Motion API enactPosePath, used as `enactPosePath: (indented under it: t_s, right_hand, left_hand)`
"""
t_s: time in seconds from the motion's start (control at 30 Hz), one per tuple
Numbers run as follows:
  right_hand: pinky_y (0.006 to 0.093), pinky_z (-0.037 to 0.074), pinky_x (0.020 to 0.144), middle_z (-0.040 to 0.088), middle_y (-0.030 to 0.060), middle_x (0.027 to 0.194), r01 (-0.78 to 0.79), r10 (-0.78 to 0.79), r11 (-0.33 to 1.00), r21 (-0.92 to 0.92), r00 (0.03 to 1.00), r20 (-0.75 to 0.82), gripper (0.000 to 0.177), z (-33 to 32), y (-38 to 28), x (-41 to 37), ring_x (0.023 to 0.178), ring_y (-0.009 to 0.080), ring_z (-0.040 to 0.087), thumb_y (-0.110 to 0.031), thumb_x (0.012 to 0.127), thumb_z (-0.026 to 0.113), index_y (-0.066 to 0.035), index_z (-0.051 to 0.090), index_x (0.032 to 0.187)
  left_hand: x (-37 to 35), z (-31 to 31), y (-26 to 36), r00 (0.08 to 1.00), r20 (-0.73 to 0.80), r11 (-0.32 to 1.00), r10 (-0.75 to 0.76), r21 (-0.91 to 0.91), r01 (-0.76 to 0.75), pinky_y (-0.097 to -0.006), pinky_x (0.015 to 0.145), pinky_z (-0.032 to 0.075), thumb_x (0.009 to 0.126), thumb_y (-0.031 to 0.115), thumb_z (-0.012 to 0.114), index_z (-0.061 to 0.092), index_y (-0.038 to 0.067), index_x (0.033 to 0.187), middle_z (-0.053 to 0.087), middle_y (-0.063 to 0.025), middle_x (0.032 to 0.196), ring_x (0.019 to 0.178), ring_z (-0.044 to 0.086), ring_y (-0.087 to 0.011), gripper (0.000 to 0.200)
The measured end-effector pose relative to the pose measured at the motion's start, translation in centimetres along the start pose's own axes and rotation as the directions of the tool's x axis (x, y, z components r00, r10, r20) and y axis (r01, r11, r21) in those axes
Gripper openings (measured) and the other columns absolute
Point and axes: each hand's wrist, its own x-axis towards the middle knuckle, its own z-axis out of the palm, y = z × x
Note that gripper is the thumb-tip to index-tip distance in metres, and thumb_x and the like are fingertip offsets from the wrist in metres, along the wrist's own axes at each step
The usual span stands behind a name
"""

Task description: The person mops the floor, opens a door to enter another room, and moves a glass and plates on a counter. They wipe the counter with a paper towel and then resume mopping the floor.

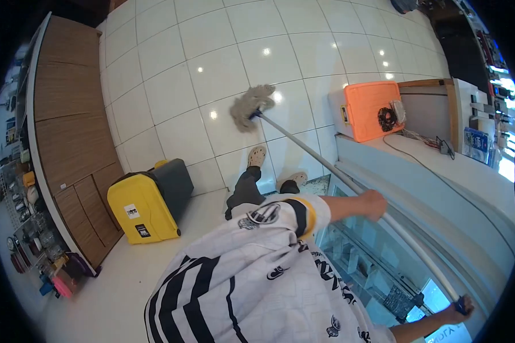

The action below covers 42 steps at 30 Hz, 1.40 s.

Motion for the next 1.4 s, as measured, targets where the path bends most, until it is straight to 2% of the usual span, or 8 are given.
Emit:
enactPosePath:
  t_s: [0.13, 0.17, 0.43, 0.63, 0.73, 0.83, 1.0, 1.4]
  right_hand:
    - [0.0356, 0.047, 0.064, 0.047, 0.0057, 0.057, -0.001, -0.082, 0.980, -0.199, 0.908, -0.410, 0.017, 5.2, 17.2, -6.0, 0.060, 0.0206, 0.051, -0.017, 0.078, 0.051, -0.010, 0.045, 0.064]
    - [0.0356, 0.047, 0.065, 0.048, 0.0055, 0.057, -0.123, 0.147, 0.987, 0.102, 0.952, -0.267, 0.017, 5.7, 21.2, -7.8, 0.061, 0.0200, 0.053, -0.020, 0.079, 0.052, -0.010, 0.046, 0.066]
    - [0.0470, 0.032, 0.097, 0.057, 0.0134, 0.084, -0.580, 0.532, 0.805, 0.125, 0.799, 0.279, 0.012, 28.2, 37.5, -24.0, 0.096, 0.0308, 0.054, -0.015, 0.086, 0.052, -0.004, 0.049, 0.082]
    - [0.0489, 0.031, 0.099, 0.058, 0.0131, 0.085, -0.489, 0.451, 0.872, 0.002, 0.806, 0.384, 0.012, 16.9, 33.1, -18.6, 0.096, 0.0292, 0.054, -0.014, 0.087, 0.052, -0.003, 0.048, 0.083]
    - [0.0494, 0.033, 0.097, 0.058, 0.0117, 0.084, -0.308, 0.348, 0.936, -0.169, 0.878, 0.328, 0.014, 4.0, 24.5, -14.2, 0.093, 0.0267, 0.055, -0.015, 0.085, 0.054, -0.004, 0.048, 0.081]
    - [0.0561, 0.027, 0.102, 0.057, 0.0230, 0.109, -0.316, 0.200, 0.918, 0.240, 0.891, 0.408, 0.031, -13.8, 9.5, -10.6, 0.108, 0.0340, 0.051, -0.013, 0.087, 0.043, 0.004, 0.050, 0.112]
    - [0.0282, 0.030, 0.037, 0.034, -0.0032, 0.041, 0.487, -0.498, 0.866, -0.113, 0.860, -0.110, 0.027, -9.7, -7.0, -12.9, 0.036, 0.0138, 0.034, -0.025, 0.077, 0.050, -0.017, 0.041, 0.053]
    - [0.0290, 0.032, 0.049, 0.035, -0.0008, 0.047, 0.307, -0.296, 0.951, -0.039, 0.939, 0.174, 0.014, -22.0, -8.3, -5.1, 0.043, 0.0129, 0.034, -0.020, 0.083, 0.048, -0.007, 0.049, 0.077]
  left_hand:
    - [-8.4, 0.0, -11.4, 0.978, -0.038, 0.972, -0.207, 0.107, 0.210, -0.0438, 0.062, 0.050, 0.059, 0.021, 0.062, 0.066, 0.008, 0.067, 0.064, -0.0152, 0.072, 0.071, 0.063, -0.0325, 0.016]
    - [-11.0, 1.1, -15.8, 0.929, -0.157, 0.933, -0.334, 0.081, 0.350, -0.0447, 0.062, 0.048, 0.058, 0.021, 0.063, 0.065, 0.009, 0.067, 0.062, -0.0146, 0.069, 0.069, 0.061, -0.0330, 0.015]
    - [-35.3, -6.8, -31.2, 0.250, -0.603, 0.166, -0.758, 0.192, 0.967, -0.0570, 0.092, 0.033, 0.079, 0.022, 0.055, 0.058, 0.014, 0.108, 0.050, -0.0158, 0.119, 0.115, 0.043, -0.0338, 0.030]
    - [-26.8, -0.5, -25.1, 0.474, -0.536, 0.293, -0.699, 0.390, 0.873, -0.0558, 0.091, 0.035, 0.068, 0.024, 0.066, 0.065, 0.013, 0.090, 0.054, -0.0153, 0.109, 0.106, 0.049, -0.0349, 0.025]
    - [-17.1, 7.7, -18.1, 0.711, -0.427, 0.647, -0.559, 0.312, 0.695, -0.0549, 0.084, 0.035, 0.066, 0.026, 0.067, 0.069, 0.022, 0.080, 0.057, -0.0061, 0.088, 0.094, 0.053, -0.0272, 0.014]
    - [-6.9, 13.3, -2.4, 0.880, -0.435, 0.929, -0.190, 0.209, 0.305, -0.0457, 0.066, 0.044, 0.061, 0.025, 0.068, 0.067, 0.020, 0.073, 0.058, -0.0078, 0.065, 0.069, 0.059, -0.0306, 0.013]
    - [5.7, 20.7, 17.1, 0.934, -0.355, 0.994, -0.042, -0.111, 0.003, -0.0463, 0.061, 0.047, 0.078, 0.033, 0.058, 0.059, 0.003, 0.058, 0.057, -0.0192, 0.059, 0.061, 0.058, -0.0382, 0.036]
    - [5.8, 27.5, 19.3, 0.914, -0.405, 0.999, 0.003, 0.041, 0.015, -0.0456, 0.066, 0.048, 0.067, 0.020, 0.060, 0.065, 0.008, 0.076, 0.062, -0.0145, 0.072, 0.073, 0.061, -0.0338, 0.016]
